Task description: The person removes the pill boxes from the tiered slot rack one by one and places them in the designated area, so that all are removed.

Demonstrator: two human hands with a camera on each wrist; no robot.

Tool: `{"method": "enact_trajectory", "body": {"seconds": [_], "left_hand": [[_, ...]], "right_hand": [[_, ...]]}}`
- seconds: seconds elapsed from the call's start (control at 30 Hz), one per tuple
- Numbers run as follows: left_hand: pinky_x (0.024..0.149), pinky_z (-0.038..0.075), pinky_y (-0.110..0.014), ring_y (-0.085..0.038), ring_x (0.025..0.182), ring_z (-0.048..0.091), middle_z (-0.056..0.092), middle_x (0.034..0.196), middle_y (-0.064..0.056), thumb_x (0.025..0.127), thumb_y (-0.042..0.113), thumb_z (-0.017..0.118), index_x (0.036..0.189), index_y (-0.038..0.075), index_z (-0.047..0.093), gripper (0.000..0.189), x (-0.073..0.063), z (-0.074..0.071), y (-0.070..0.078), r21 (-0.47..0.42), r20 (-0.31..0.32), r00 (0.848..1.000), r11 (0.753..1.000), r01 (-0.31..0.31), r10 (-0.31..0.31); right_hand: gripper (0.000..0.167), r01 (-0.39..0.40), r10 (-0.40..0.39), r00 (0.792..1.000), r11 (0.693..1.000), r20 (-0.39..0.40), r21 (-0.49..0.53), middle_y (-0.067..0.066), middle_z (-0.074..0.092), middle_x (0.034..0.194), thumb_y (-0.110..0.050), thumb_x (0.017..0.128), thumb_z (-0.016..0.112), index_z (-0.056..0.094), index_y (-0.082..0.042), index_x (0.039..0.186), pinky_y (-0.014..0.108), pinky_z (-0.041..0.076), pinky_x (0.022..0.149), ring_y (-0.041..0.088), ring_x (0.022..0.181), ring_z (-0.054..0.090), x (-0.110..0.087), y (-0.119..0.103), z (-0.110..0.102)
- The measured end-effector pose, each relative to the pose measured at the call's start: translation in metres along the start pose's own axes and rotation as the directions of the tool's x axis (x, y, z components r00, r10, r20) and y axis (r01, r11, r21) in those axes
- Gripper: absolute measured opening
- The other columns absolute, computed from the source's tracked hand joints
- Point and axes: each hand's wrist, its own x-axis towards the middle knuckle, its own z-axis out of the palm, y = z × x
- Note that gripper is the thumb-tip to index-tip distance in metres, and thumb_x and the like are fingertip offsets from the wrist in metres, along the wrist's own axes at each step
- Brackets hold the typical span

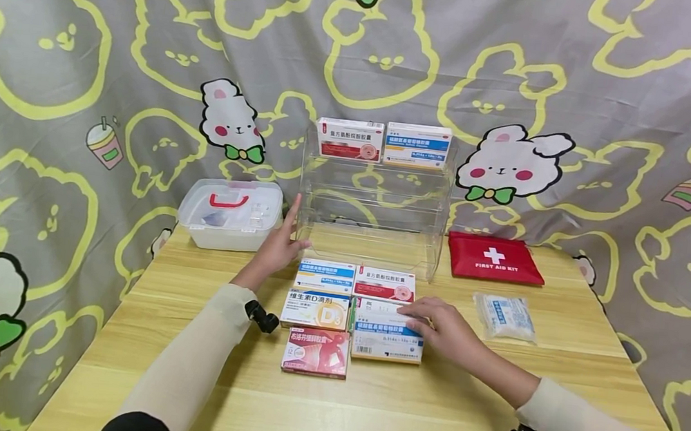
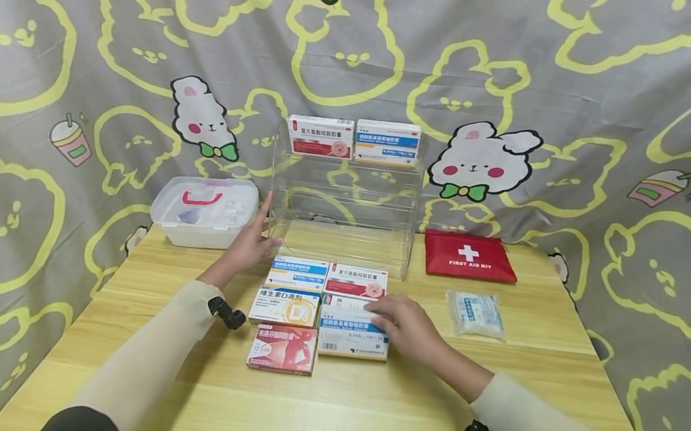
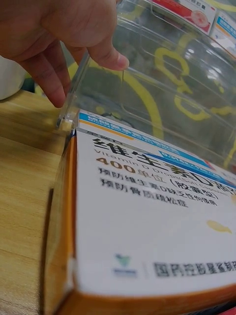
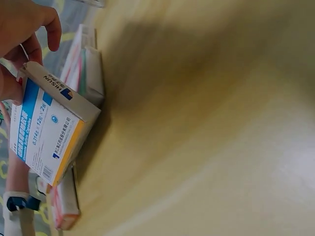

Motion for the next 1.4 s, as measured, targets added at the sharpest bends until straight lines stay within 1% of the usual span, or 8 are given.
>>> {"method": "enact_trajectory", "body": {"seconds": [0.1,0.3,0.47,0.6,0.73,0.87,1.1,1.4], "left_hand": [[0.054,0.046,-0.031,-0.043,0.121,0.065,0.036,0.157,-0.034,0.099,0.011,0.069,0.156,0.06,-0.014,0.112,0.0,0.0,0.0,-0.002,0.001,1.0,1.0,0.001,-0.001],[0.056,0.05,-0.032,-0.044,0.138,0.051,0.035,0.159,-0.032,0.099,0.011,0.069,0.155,0.061,-0.014,0.113,0.001,0.0,-0.001,0.004,0.002,1.0,1.0,-0.002,0.002],[0.057,0.051,-0.033,-0.044,0.142,0.047,0.034,0.159,-0.032,0.099,0.011,0.069,0.156,0.06,-0.014,0.113,0.001,0.0,0.0,0.013,-0.001,1.0,1.0,-0.006,0.006],[0.057,0.05,-0.034,-0.044,0.141,0.048,0.034,0.159,-0.032,0.1,0.011,0.069,0.156,0.06,-0.015,0.112,0.001,0.0,0.0,0.014,-0.002,1.0,1.0,-0.009,0.009],[0.057,0.049,-0.034,-0.043,0.14,0.049,0.034,0.16,-0.032,0.1,0.01,0.068,0.156,0.06,-0.014,0.111,0.0,0.0,-0.001,0.008,-0.001,1.0,1.0,-0.01,0.01],[0.056,0.048,-0.034,-0.044,0.138,0.051,0.033,0.159,-0.033,0.1,0.009,0.068,0.157,0.06,-0.013,0.111,0.0,0.0,-0.001,-0.007,0.001,1.0,1.0,-0.013,0.013],[0.055,0.047,-0.033,-0.045,0.135,0.054,0.033,0.159,-0.033,0.101,0.01,0.067,0.156,0.061,-0.013,0.111,-0.001,0.0,-0.001,-0.013,0.002,1.0,1.0,-0.012,0.012],[0.056,0.048,-0.034,-0.044,0.137,0.052,0.034,0.159,-0.033,0.1,0.01,0.068,0.156,0.061,-0.013,0.111,-0.001,0.0,0.0,-0.007,-0.003,1.0,1.0,-0.007,0.007]], "right_hand": [[0.025,-0.041,0.04,0.998,0.999,0.048,0.018,0.006,0.072,0.124,-0.011,0.099,0.069,0.077,-0.011,0.123,0.054,0.051,0.102,0.029,0.118,0.064,-0.005,0.001,0.005],[0.024,-0.069,0.065,0.994,0.997,0.09,0.047,0.004,0.071,0.126,-0.016,0.101,0.068,0.076,-0.013,0.124,0.057,0.048,0.105,0.032,0.123,0.061,-0.01,0.001,0.008],[0.025,-0.077,0.069,0.992,0.994,0.107,0.074,0.005,0.07,0.128,-0.019,0.102,0.067,0.075,-0.013,0.124,0.059,0.045,0.108,0.037,0.13,0.058,-0.013,0.004,0.013],[0.027,-0.091,0.082,0.99,0.992,0.115,0.082,0.001,0.07,0.122,-0.022,0.099,0.072,0.075,-0.014,0.124,0.043,0.053,0.096,0.022,0.11,0.063,-0.016,0.008,0.018],[0.028,-0.097,0.088,0.989,0.993,0.117,0.071,-0.003,0.07,0.117,-0.023,0.097,0.075,0.075,-0.014,0.123,0.032,0.053,0.087,0.014,0.098,0.059,-0.016,0.008,0.021],[0.029,-0.115,0.107,0.986,0.991,0.127,0.062,-0.003,0.07,0.12,-0.022,0.097,0.074,0.074,-0.015,0.125,0.039,0.053,0.094,0.015,0.104,0.061,-0.015,0.005,0.023],[0.03,-0.088,0.082,0.99,0.995,0.116,0.045,0.005,0.07,0.129,-0.024,0.099,0.072,0.074,-0.014,0.127,0.055,0.048,0.106,0.029,0.123,0.062,-0.014,0.005,0.024],[0.027,-0.072,0.069,0.984,0.997,0.167,0.012,-0.003,0.071,0.123,-0.022,0.097,0.074,0.075,-0.017,0.124,0.048,0.051,0.102,0.017,0.114,0.061,-0.011,0.004,0.026]]}}
